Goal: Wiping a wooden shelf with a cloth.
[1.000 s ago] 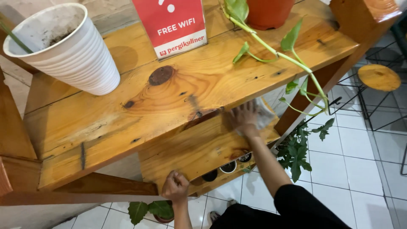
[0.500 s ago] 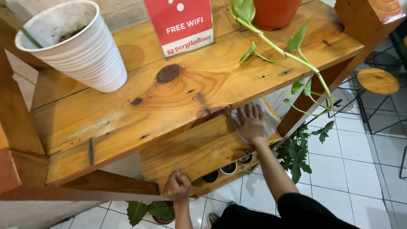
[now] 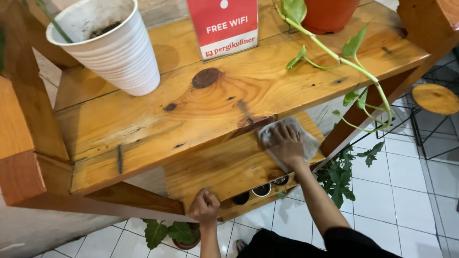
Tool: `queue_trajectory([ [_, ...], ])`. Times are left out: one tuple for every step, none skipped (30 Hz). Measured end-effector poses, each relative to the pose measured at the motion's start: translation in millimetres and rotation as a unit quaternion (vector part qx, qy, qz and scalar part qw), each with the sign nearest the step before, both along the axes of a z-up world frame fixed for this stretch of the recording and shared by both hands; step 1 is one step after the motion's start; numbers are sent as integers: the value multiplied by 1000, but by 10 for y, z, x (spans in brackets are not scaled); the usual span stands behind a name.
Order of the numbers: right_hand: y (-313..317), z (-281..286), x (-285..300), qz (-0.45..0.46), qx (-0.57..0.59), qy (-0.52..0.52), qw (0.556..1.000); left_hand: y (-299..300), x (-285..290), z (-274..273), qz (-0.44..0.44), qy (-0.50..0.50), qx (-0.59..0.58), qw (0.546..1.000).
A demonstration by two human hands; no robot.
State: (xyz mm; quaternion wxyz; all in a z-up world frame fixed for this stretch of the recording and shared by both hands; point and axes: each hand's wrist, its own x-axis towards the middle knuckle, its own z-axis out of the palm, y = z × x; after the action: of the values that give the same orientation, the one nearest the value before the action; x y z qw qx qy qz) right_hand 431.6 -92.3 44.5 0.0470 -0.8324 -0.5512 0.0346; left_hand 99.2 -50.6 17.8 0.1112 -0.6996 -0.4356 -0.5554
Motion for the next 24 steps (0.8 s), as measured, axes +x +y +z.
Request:
queue_trajectory([
  [162, -98, 51, -23, 66, -38, 997, -21, -26, 25, 1, 3, 3, 1000],
  [331, -184, 114, -48, 133, -76, 987, -29, -39, 57, 2, 6, 8, 1000],
  [397, -117, -1, -47, 135, -77, 987, -39, -41, 60, 2, 4, 10, 1000],
  [446, -71, -117, -29, 104, -61, 992, -57, -45, 56, 5, 6, 9, 1000],
  [506, -30, -226, -10, 73, -44, 996, -66, -41, 48, 8, 8, 9, 1000],
  [428, 72, -348, -11, 74, -45, 996, -57, -41, 20, 7, 7, 10, 1000],
  [363, 168, -471, 22, 21, -3, 1000, -36, -41, -12, 10, 8, 6, 1000],
  [304, 249, -609, 55, -32, 40, 997, -13, -58, -50, 13, 10, 2, 1000],
  [208, 134, -576, 55, -32, 41, 997, 5, -66, -62, 13, 11, 2, 1000],
  [127, 21, -553, 103, 52, 28, 993, 28, -83, -76, 9, 13, -6, 1000],
  [47, -92, -538, 149, 136, 16, 979, 53, -110, -91, 5, 16, -14, 1000],
  [31, 53, -505, 152, 136, 15, 979, 77, -128, -82, 8, 15, -15, 1000],
  [6, 200, -471, 108, 106, 12, 988, 92, -146, -72, 10, 16, -9, 1000],
  [-41, 342, -439, 63, 77, 10, 995, 87, -168, -58, 11, 17, -3, 1000],
  [96, 140, -317, 65, 76, 11, 995, 84, -194, -53, 13, 18, -3, 1000],
  [221, -53, -180, 9, 104, 2, 995, 79, -201, -46, 9, 17, -3, 1000],
  [337, -244, -36, -48, 132, -6, 990, 65, -201, -37, 5, 15, -2, 1000],
  [386, 33, -183, -49, 132, -7, 990, 49, -199, -35, 4, 14, -2, 1000],
  [435, 309, -321, -53, 52, 34, 997, 31, -187, -33, 7, 16, 4, 1000],
  [485, 578, -460, -58, -28, 76, 995, 22, -177, -31, 9, 19, 9, 1000],
  [458, 530, -573, -60, -27, 77, 995, 0, -174, -24, 7, 19, 9, 1000],
  [451, 488, -677, -21, 20, 41, 999, -3, -160, -20, 6, 20, 7, 1000],
  [456, 442, -785, 19, 67, 6, 998, 5, -150, -19, 4, 20, 5, 1000],
  [340, 318, -759, 20, 66, 7, 998, 13, -136, -14, 4, 21, 5, 1000],
])
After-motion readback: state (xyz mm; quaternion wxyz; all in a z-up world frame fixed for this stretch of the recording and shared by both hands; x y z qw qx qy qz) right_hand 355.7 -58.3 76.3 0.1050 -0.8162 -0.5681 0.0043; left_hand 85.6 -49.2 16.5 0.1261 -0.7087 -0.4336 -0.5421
